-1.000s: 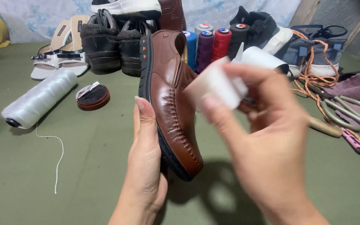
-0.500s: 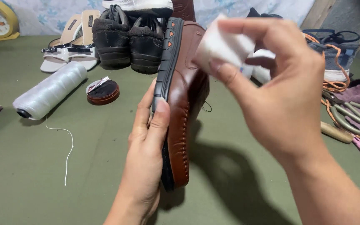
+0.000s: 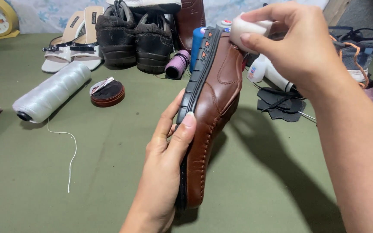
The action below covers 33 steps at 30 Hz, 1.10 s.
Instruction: The person holds a brown leather loafer and rubs its surface with a white sponge. They dip the sponge into a small round tin of dark shoe polish and continue applying it to the shoe's upper and sides. The person rotates the shoe to reach different areas while working on a green table.
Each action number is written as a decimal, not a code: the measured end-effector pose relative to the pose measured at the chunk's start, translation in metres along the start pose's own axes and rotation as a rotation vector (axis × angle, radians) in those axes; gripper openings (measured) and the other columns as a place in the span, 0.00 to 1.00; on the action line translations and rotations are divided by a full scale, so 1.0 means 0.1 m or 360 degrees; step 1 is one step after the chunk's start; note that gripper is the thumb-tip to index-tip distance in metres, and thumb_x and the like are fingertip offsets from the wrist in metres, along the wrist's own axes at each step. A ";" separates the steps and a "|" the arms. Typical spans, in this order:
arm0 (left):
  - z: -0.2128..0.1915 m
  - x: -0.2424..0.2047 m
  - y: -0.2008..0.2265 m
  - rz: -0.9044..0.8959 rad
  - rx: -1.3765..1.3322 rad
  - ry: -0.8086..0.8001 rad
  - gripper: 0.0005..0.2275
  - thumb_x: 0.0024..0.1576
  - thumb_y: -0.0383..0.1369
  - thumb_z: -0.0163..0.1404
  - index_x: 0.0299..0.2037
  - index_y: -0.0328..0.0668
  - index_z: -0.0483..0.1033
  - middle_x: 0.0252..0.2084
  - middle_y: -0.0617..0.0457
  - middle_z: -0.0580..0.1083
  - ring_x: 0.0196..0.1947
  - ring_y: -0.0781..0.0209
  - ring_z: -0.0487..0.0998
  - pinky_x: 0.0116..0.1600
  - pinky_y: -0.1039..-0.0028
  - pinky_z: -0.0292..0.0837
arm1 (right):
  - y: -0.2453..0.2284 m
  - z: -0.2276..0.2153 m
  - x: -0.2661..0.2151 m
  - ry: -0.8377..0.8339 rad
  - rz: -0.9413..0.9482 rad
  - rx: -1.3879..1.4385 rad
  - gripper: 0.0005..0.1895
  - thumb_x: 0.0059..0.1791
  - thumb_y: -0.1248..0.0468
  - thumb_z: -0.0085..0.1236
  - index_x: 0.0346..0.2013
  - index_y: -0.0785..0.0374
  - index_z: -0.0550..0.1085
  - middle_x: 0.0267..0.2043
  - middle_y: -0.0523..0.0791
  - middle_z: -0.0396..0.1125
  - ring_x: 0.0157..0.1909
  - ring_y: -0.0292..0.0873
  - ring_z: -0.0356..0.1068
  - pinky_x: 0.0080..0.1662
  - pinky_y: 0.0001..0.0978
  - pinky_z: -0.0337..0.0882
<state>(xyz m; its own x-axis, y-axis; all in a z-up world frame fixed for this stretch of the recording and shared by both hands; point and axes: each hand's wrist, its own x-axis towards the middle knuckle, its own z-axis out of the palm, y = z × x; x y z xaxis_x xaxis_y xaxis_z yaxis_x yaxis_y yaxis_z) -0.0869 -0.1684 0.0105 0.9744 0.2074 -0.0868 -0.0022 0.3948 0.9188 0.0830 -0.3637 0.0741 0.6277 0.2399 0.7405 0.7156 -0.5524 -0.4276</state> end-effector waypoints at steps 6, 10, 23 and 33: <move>0.02 0.04 -0.06 0.0008 -0.0033 0.0025 0.29 0.53 0.39 0.50 0.69 0.58 0.74 0.54 0.53 0.81 0.48 0.68 0.80 0.55 0.77 0.74 | 0.02 0.05 0.00 0.0069 -0.0044 -0.0004 0.13 0.55 0.68 0.68 0.53 0.57 0.77 0.46 0.40 0.72 0.44 0.33 0.67 0.45 0.26 0.67; 0.02 0.04 -0.06 -0.0051 0.0054 0.0089 0.27 0.52 0.40 0.50 0.66 0.61 0.77 0.62 0.61 0.82 0.55 0.74 0.79 0.59 0.79 0.74 | 0.16 0.10 -0.05 0.0164 -0.0311 -0.0034 0.11 0.56 0.73 0.66 0.53 0.66 0.79 0.52 0.46 0.75 0.49 0.38 0.71 0.47 0.30 0.70; -0.02 0.09 -0.18 -0.0137 0.0149 0.0026 0.28 0.54 0.42 0.49 0.70 0.63 0.76 0.46 0.54 0.78 0.45 0.69 0.78 0.56 0.80 0.71 | -0.10 0.19 -0.31 0.0008 0.0043 -0.0292 0.17 0.49 0.64 0.72 0.53 0.59 0.82 0.54 0.46 0.74 0.46 0.41 0.69 0.47 0.33 0.67; -0.01 0.08 -0.16 -0.0129 0.0286 0.0053 0.29 0.54 0.47 0.46 0.70 0.69 0.75 0.42 0.56 0.76 0.41 0.69 0.76 0.52 0.80 0.70 | -0.42 0.18 -0.48 -0.0006 -0.0025 -0.0233 0.16 0.51 0.66 0.68 0.54 0.63 0.80 0.53 0.48 0.72 0.50 0.42 0.70 0.46 0.34 0.68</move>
<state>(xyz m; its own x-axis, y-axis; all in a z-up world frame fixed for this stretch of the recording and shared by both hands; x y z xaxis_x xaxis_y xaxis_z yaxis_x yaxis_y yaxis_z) -0.0789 -0.1726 -0.0054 0.9618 0.2121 -0.1730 0.1188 0.2457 0.9620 0.0284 -0.3375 0.0472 0.6183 0.2519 0.7445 0.6729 -0.6592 -0.3357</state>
